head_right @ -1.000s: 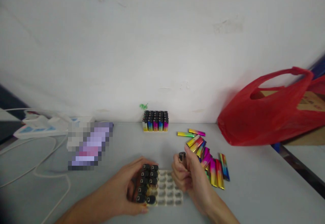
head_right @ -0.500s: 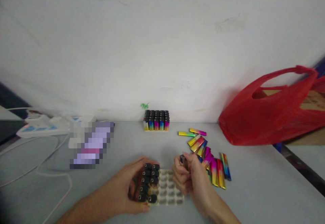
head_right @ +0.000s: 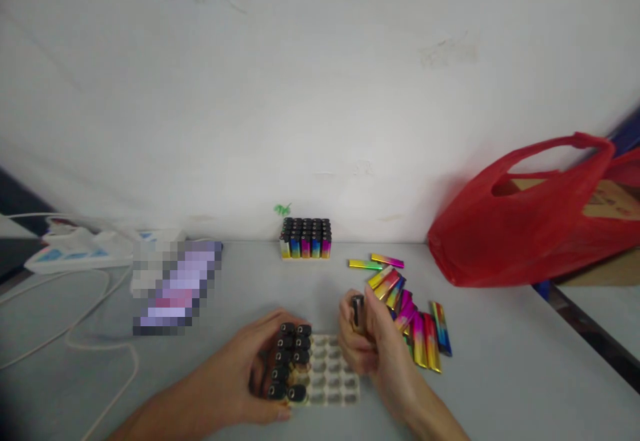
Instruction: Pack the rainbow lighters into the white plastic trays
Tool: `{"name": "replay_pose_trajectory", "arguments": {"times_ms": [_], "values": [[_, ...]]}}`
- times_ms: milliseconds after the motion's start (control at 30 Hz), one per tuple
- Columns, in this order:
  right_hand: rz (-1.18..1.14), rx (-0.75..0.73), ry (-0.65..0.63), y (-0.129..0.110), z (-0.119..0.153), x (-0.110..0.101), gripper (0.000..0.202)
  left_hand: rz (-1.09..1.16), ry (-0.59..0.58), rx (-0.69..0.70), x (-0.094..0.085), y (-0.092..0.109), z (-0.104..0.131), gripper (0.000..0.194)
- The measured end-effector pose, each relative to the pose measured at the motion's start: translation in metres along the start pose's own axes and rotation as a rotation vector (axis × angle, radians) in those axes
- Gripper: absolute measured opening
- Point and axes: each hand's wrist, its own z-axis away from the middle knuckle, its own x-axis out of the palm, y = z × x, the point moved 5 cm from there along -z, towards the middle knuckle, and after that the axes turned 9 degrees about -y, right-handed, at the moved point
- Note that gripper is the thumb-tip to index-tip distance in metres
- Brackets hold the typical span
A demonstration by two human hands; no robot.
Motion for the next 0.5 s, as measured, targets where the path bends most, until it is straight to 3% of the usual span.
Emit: {"name": "replay_pose_trajectory", "arguments": {"times_ms": [300,500], "values": [[0.415,-0.128,-0.043,-0.0067,0.0059,0.0049,0.038,-0.013,0.011,0.022,-0.0002,0.0017,-0.0008,0.074],[0.465,-0.118,-0.065,-0.0038,0.0106,0.0026,0.035,-0.032,0.003,0.005,-0.0006,0.0038,-0.0006,0.074]]}}
